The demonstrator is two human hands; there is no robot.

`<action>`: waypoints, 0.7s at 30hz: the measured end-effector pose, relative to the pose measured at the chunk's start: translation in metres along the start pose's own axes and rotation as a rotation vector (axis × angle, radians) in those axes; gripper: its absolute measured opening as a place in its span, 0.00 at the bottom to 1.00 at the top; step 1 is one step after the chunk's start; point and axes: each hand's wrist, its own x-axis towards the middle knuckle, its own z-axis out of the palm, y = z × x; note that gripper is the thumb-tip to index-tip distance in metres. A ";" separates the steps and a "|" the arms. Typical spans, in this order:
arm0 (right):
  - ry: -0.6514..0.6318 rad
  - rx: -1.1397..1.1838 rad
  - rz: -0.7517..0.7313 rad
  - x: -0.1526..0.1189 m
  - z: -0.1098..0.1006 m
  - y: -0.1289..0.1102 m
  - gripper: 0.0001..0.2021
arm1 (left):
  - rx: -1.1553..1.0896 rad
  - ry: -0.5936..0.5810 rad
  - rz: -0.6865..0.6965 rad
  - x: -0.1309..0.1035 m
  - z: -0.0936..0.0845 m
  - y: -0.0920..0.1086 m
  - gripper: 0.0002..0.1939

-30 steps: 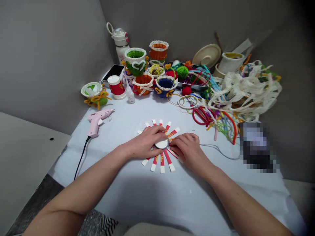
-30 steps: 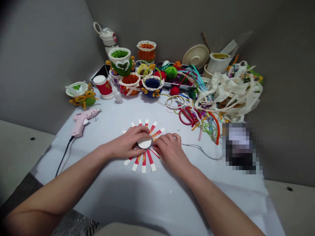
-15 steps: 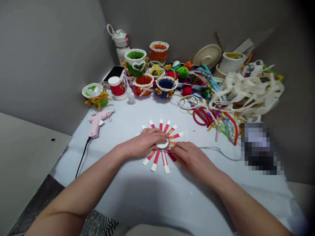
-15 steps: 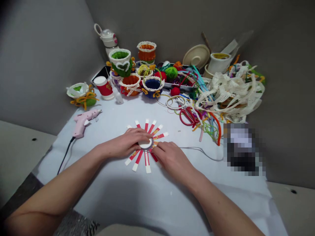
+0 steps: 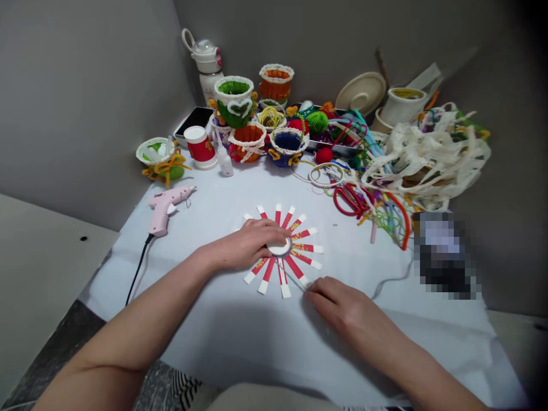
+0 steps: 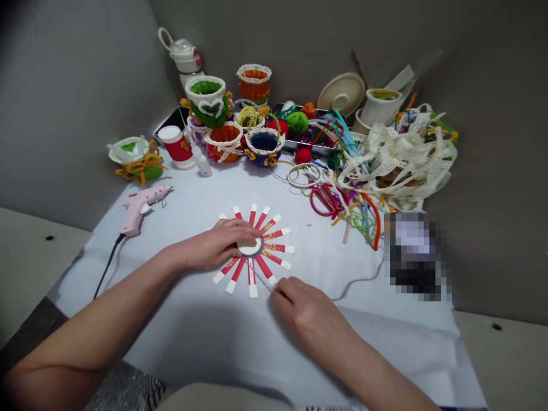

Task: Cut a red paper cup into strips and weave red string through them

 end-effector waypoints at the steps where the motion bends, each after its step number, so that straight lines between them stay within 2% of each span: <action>1: 0.013 0.000 0.001 -0.003 0.003 0.001 0.12 | -0.003 0.003 -0.002 0.000 0.000 0.000 0.17; 7: 0.123 -0.078 0.124 0.002 0.006 0.022 0.13 | -0.008 -0.004 0.011 0.001 0.002 -0.003 0.18; 11: 0.064 -0.084 0.105 0.014 -0.006 0.030 0.15 | -0.017 0.005 0.017 0.000 0.003 -0.004 0.19; 15: 0.001 -0.088 0.058 0.011 -0.013 0.023 0.14 | -0.026 0.015 0.026 0.000 0.003 -0.005 0.18; 21: -0.018 -0.086 0.138 -0.007 -0.003 0.006 0.12 | -0.069 0.002 0.041 0.001 0.002 -0.006 0.18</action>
